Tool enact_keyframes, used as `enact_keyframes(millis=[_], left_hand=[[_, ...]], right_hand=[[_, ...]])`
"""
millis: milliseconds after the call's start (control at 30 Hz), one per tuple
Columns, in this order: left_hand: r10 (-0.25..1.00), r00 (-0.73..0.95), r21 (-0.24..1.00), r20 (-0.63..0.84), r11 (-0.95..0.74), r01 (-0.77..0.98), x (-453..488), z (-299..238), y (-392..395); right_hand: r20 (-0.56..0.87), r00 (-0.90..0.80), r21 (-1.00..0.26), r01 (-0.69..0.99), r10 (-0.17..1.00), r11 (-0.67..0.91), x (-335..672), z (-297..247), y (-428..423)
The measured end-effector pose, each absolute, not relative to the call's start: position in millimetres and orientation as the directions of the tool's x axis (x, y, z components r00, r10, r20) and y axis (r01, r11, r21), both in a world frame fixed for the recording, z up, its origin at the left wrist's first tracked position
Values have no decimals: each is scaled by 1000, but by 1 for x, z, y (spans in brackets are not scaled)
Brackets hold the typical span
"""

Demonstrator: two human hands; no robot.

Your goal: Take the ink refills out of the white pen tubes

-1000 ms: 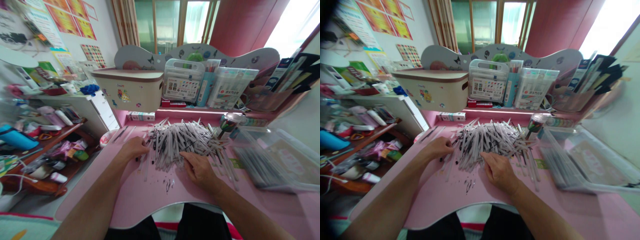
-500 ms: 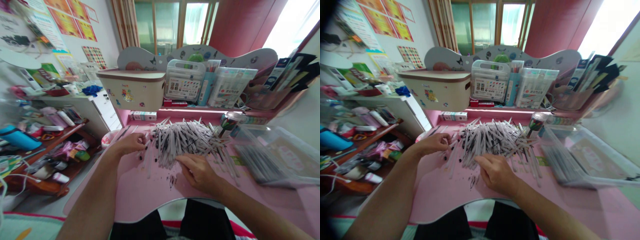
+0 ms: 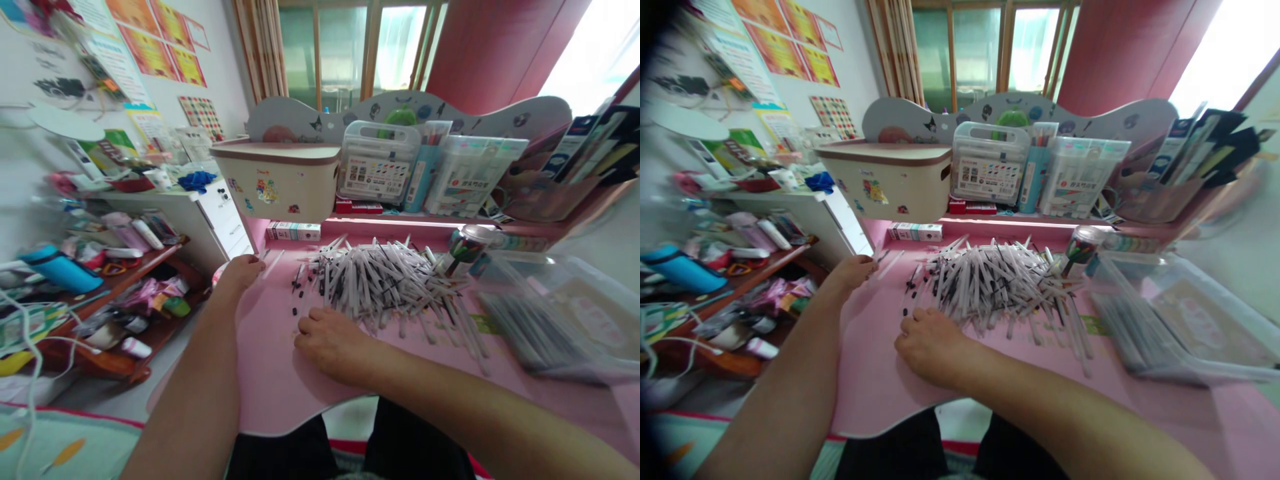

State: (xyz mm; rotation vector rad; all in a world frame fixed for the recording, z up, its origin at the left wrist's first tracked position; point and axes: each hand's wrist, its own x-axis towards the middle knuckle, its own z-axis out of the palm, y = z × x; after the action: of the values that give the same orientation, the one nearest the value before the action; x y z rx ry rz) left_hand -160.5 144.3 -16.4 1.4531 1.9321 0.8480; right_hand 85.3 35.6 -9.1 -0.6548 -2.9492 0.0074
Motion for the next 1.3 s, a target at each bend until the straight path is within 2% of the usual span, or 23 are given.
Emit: enact_keyframes(millis=[367,567,800,967,1033,1167,1300], left_hand=[[991,-63,749,-117,130,650,-123,-25,140],[993,-44,826,-106,113,552,-111,-14,133],[995,-31,944,-96,101,314,-102,-10,129],[993,-21,982,-118,120,147,-98,-11,130],[991,-38,987,-129,132,90,-97,-11,131],[984,-127,992,-126,125,-21,-98,-12,133],[963,-243,986,-120,87,-142,-103,-13,138]], right_hand=[[133,-947,52,301,292,952,84,-16,36],[210,-943,69,279,260,958,90,-19,36],[186,-932,27,322,312,946,94,-13,43],[141,-799,15,592,585,805,91,7,76],[129,-747,32,661,653,750,86,10,92],[103,-731,56,682,675,729,72,5,114],[93,-790,76,612,606,787,57,0,119]])
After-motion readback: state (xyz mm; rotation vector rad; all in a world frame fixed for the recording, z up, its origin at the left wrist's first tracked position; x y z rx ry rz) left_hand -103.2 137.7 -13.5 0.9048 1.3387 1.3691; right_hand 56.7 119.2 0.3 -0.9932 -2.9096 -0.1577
